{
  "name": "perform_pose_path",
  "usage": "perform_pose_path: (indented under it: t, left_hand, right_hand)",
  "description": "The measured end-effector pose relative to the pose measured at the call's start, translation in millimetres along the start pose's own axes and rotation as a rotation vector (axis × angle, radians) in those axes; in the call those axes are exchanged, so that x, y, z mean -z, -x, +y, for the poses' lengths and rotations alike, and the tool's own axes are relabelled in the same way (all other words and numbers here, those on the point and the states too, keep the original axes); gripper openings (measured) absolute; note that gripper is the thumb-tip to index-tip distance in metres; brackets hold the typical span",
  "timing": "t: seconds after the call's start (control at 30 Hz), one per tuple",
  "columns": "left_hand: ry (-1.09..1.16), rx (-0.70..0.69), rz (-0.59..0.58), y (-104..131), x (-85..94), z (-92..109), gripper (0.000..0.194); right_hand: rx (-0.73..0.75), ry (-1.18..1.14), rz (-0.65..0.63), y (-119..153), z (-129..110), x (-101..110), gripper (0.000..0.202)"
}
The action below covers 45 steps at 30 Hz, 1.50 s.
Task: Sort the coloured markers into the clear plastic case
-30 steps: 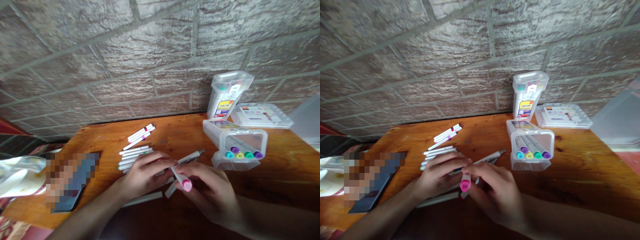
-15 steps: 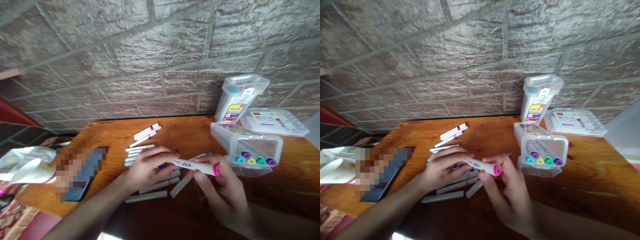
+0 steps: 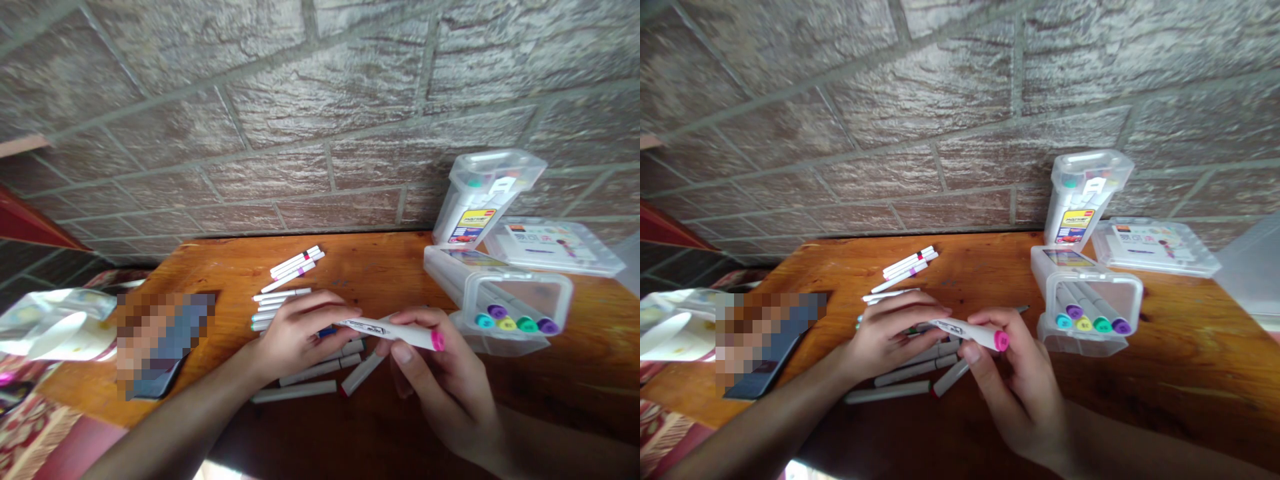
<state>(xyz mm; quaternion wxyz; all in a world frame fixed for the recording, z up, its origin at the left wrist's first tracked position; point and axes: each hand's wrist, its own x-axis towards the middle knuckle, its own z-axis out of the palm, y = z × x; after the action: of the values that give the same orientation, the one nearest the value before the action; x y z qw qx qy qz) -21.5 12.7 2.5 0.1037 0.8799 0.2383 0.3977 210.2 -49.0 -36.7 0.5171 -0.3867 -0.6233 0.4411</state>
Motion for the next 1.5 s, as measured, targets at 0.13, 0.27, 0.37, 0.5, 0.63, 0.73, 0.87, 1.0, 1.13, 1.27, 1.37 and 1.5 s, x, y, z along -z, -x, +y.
perform_pose_path:
  t: [0.13, 0.27, 0.37, 0.5, 0.63, 0.73, 0.87, 1.0, 1.13, 1.27, 1.37, 1.5]
  left_hand:
    - [0.006, -0.009, 0.005, -0.8, 0.0, 0.8, 0.02]
    - [0.015, -0.009, 0.008, -1.4, -0.2, 0.9, 0.021]
    - [0.027, -0.009, 0.007, -1.3, -0.5, 0.9, 0.023]
    - [0.031, -0.01, 0.007, -0.6, -0.5, 1.3, 0.023]
    - [0.029, -0.011, 0.01, -0.9, -0.2, 1.5, 0.023]
    - [0.032, -0.016, 0.006, -1.2, -0.4, 1.1, 0.023]
    - [0.024, -0.014, 0.002, -0.7, -0.8, 1.0, 0.022]
    - [-0.009, -0.013, 0.029, -1.6, 0.0, 2.7, 0.022]
    - [-0.006, -0.026, 0.059, -4.0, 0.9, 4.1, 0.025]
    - [-0.011, -0.065, 0.105, -5.0, 0.2, 3.3, 0.028]
    - [-0.012, -0.078, 0.142, -4.5, -0.3, 2.7, 0.027]
    - [0.0, -0.071, 0.144, -2.9, -0.6, 2.6, 0.027]
  right_hand:
    - [-0.007, 0.005, 0.004, 0.3, 0.2, -0.3, 0.019]
    - [-0.014, 0.001, -0.017, -0.6, -0.1, 0.4, 0.018]
    - [-0.013, -0.008, -0.022, -2.2, -0.1, 0.3, 0.017]
    - [-0.016, -0.026, -0.03, -2.7, 0.6, -0.2, 0.017]
    - [-0.015, -0.05, -0.025, -0.9, 2.0, 0.2, 0.017]
    - [-0.014, -0.059, -0.029, -0.9, 2.5, 0.3, 0.016]
    - [-0.018, -0.073, -0.035, -2.3, 2.5, -0.6, 0.015]
    - [-0.038, -0.09, -0.038, -2.1, 2.7, -1.0, 0.015]
    - [-0.04, -0.161, -0.025, -1.5, 0.8, -1.5, 0.015]
    - [-0.052, -0.24, 0.006, -3.3, -2.6, -3.9, 0.013]
    - [-0.083, -0.278, 0.03, -5.7, -3.6, -5.4, 0.012]
    - [-0.124, -0.297, 0.051, -9.0, -3.4, -6.6, 0.014]
